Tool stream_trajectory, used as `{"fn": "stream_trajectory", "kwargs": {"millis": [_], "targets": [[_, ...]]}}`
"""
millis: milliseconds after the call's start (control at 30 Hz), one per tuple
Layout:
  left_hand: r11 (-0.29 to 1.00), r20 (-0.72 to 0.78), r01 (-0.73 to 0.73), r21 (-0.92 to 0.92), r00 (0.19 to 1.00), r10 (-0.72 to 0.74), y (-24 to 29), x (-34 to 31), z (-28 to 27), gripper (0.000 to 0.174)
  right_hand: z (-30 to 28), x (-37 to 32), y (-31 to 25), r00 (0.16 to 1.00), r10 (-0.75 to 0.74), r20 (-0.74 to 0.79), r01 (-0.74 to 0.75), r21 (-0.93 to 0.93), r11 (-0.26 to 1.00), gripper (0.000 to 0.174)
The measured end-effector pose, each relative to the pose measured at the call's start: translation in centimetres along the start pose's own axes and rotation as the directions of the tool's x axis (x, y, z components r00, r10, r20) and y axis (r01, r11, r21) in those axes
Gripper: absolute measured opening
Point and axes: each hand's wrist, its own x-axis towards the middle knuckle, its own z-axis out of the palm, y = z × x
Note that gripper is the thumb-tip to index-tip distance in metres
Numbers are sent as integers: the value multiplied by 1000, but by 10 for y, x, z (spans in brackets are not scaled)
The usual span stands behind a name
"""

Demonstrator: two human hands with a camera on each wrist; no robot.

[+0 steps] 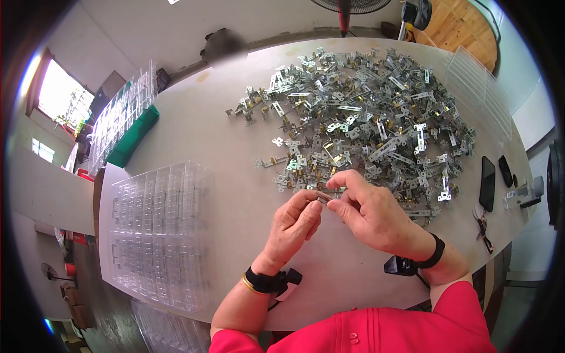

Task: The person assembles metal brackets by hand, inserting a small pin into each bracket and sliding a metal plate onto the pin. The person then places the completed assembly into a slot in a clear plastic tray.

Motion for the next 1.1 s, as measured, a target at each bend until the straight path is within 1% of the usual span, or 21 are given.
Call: {"fn": "stream_trajectory", "kwargs": {"millis": [33,100,167,233,300,333,400,433,467,500,533,567,600,633,700,800,867,967,1033,1100], "targets": [[1000,12,-5,20,1000,4,1,0,2,26,0,0,0,1000,0,0,0,0,1000,19],[999,23,-10,39,1000,9,0,0,3,25,-2,0,0,996,38,80,-38,0,999,16],[990,40,-58,131,998,53,-3,0,2,24,-3,0,-1,995,52,89,-49,-36,998,14],[987,36,-62,146,998,57,-2,0,4,24,-3,0,1,993,67,97,-60,-72,996,11],[985,33,-67,160,997,63,-4,0,4,24,-1,-1,7,991,-134,-12,130,-182,975,8],[976,59,-90,196,995,80,-8,1,2,24,0,0,8,991,-134,-12,129,-181,975,8],[967,85,-112,230,992,95,-8,0,2,24,2,1,8,983,-162,-82,154,-93,984,8],[984,71,-63,167,996,51,-4,-1,5,25,3,2,9,984,-161,-81,153,-93,984,8],[995,60,-12,102,998,6,-2,-2,7,26,4,3,9,972,-181,-151,178,-29,984,8],[995,59,-11,101,998,5,-1,-2,5,26,5,3,10,955,-195,-222,208,32,978,8],[1000,39,13,-20,999,-13,2,-1,1,26,3,3,8,956,-195,-221,207,33,978,8],[990,22,35,-140,999,-32,4,0,-2,27,-1,3,5,979,-102,-178,117,77,990,7],[981,-23,8,-192,1000,-13,2,1,-4,30,-3,2,3,991,-9,-131,25,116,993,6],[981,-20,10,-192,1000,-14,1,2,-5,30,-3,2,3,991,-7,-133,23,117,993,6],[913,-51,-20,-408,999,-1,-2,3,-9,32,-3,1,3,999,27,-44,-23,82,996,7],[907,-31,-32,-420,999,21,-3,4,-11,33,3,0,9,999,-6,-37,7,33,999,8],[902,-21,-34,-431,999,28,-3,4,-10,33,3,1,8,999,-1,-36,2,17,1000,8],[913,-5,-33,-406,999,34,-2,3,-9,33,3,1,7,999,2,-39,-2,-4,1000,8],[935,-19,-35,-353,999,30,-2,2,-7,32,3,1,8,999,-1,-44,0,-8,1000,8],[936,-17,-38,-350,999,34,-2,2,-8,32,4,1,10,998,-26,-50,26,-12,1000,8]]}}
